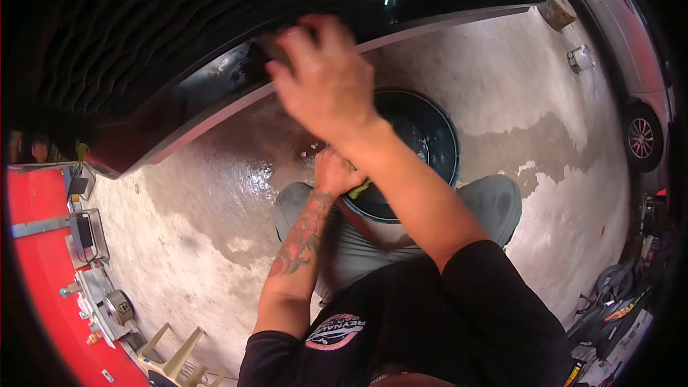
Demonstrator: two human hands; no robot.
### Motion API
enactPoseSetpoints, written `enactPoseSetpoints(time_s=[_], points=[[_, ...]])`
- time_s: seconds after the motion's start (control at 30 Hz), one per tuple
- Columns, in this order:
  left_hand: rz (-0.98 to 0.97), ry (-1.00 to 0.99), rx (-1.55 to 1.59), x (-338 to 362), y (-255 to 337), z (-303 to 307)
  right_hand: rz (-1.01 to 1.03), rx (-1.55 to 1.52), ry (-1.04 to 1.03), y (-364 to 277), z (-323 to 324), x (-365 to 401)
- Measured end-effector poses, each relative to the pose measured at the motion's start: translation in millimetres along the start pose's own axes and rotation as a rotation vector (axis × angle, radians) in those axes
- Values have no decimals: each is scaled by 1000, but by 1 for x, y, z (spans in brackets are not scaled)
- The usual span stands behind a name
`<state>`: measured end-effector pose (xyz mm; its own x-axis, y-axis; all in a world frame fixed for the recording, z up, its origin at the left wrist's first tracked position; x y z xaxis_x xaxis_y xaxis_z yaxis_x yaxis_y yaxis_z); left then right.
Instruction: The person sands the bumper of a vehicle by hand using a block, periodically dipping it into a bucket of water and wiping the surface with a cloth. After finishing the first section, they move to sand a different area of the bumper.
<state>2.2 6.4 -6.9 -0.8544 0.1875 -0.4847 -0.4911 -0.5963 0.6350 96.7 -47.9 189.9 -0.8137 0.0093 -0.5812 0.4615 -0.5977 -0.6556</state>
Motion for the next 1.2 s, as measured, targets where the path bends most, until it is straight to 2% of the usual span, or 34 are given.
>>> enactPoseSetpoints(time_s=[0.03, 0.13, 0.17, 0.27, 0.33, 0.37, 0.47, 0.53, 0.57, 0.67, 0.73, 0.8, 0.9, 1.0, 1.1, 1.17, 1.2], points=[[-12, -66, -59, -2, 1, 3, -19, 42, 29, 13, 7, -2], [51, -61, 8, -9, 7, 5, -115, 67, 100, 30, 18, -6], [32, -77, -58, -9, 8, 7, -95, 62, 83, 22, 13, -4], [146, -292, -52, 10, -18, -11, -3, 17, -11, -19, -14, 8], [-81, -382, -406, 43, -67, -43, 46, -41, -44, -28, -24, 12], [-349, -381, -756, 74, -113, -69, 51, -32, -28, -23, -19, 10], [34, -140, -208, 12, -14, -11, 29, 17, 29, 7, 8, -1], [46, -11, 19, -6, 5, 0, -66, 78, 117, 33, 19, -10], [96, -14, 44, -6, 2, -1, -93, 50, 150, 37, 21, -9], [83, -82, -90, 15, -24, -18, -38, 46, 113, 8, 4, 0], [271, 54, 192, 70, -76, -56, 16, 19, 58, -5, -11, 7], [184, 8, 115, 36, -38, -28, 60, -24, 30, 0, -6, 4], [64, -46, 4, -7, 9, 5, -5, 121, 101, 26, 15, -6], [77, -34, 22, -9, 7, 2, -68, 137, 175, 41, 22, -13], [44, -1, -16, 8, -12, -9, -40, 152, 126, 12, 2, 1], [573, -19, 728, 68, -69, -34, 14, 65, 76, -5, -12, 8], [407, -15, 476, 57, -58, -29, 37, 33, 67, -7, -14, 9]])
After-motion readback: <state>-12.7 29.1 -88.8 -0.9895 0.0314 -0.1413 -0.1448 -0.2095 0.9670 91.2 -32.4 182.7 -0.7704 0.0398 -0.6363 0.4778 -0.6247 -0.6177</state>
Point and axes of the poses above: each hand's wrist, its own x-axis away from the middle knuckle, its own z-axis out of the back of the hand, y = z × x, the point moved 1 cm from there along -x, towards the middle knuckle, and after that the axes turned 13 degrees about -z, right-handed, at the moved point
